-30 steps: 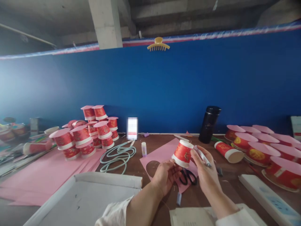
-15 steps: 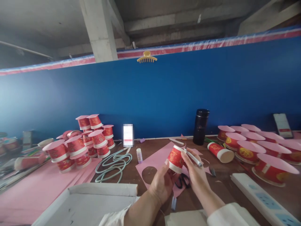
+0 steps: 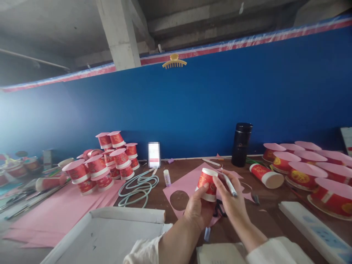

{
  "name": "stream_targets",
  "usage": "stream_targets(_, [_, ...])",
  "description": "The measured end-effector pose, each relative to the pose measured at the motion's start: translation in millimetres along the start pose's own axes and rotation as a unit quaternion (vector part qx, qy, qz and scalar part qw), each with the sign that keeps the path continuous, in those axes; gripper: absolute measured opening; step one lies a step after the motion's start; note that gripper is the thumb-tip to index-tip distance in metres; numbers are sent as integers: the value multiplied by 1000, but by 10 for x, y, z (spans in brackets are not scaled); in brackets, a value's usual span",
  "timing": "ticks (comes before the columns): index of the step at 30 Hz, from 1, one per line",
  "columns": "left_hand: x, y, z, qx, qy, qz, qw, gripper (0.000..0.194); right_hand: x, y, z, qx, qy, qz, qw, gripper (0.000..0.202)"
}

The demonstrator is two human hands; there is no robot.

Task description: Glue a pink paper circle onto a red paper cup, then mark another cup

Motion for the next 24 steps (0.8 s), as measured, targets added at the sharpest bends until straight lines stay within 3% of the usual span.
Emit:
stream_targets(5, [-185, 263, -77, 28, 12, 38, 999, 19, -100, -107, -47, -126, -1, 128, 984, 39])
stream_targets(8, [-361, 428, -140, 53, 60, 72, 994, 14, -38, -71, 2, -136, -46, 174, 974, 35])
stream_targets(11, [-461, 460, -172, 57, 97, 89, 990, 11, 40, -63, 94, -138, -78, 179, 971, 29])
stream_targets(15, [-442, 377, -166, 39, 92, 73, 992, 11, 129, -201, 219, -185, -104, 159, 964, 24])
stream_targets(20, [-375, 365, -165, 50, 46, 51, 996, 15, 222, -597, 346, -347, -132, 153, 916, 33])
stream_targets(24, [-339, 372, -195, 56, 20, 25, 998, 19, 264, -728, 374, -397, -151, 144, 894, 38])
Point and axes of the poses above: each hand's wrist, its own z-axis away from the middle knuckle, its own x-axis out of the palm, y = z × x, the point moved 9 cm from there along -z, towards the middle knuckle, and after that the axes turned 13 degrees about -x, right-handed, at the moved point
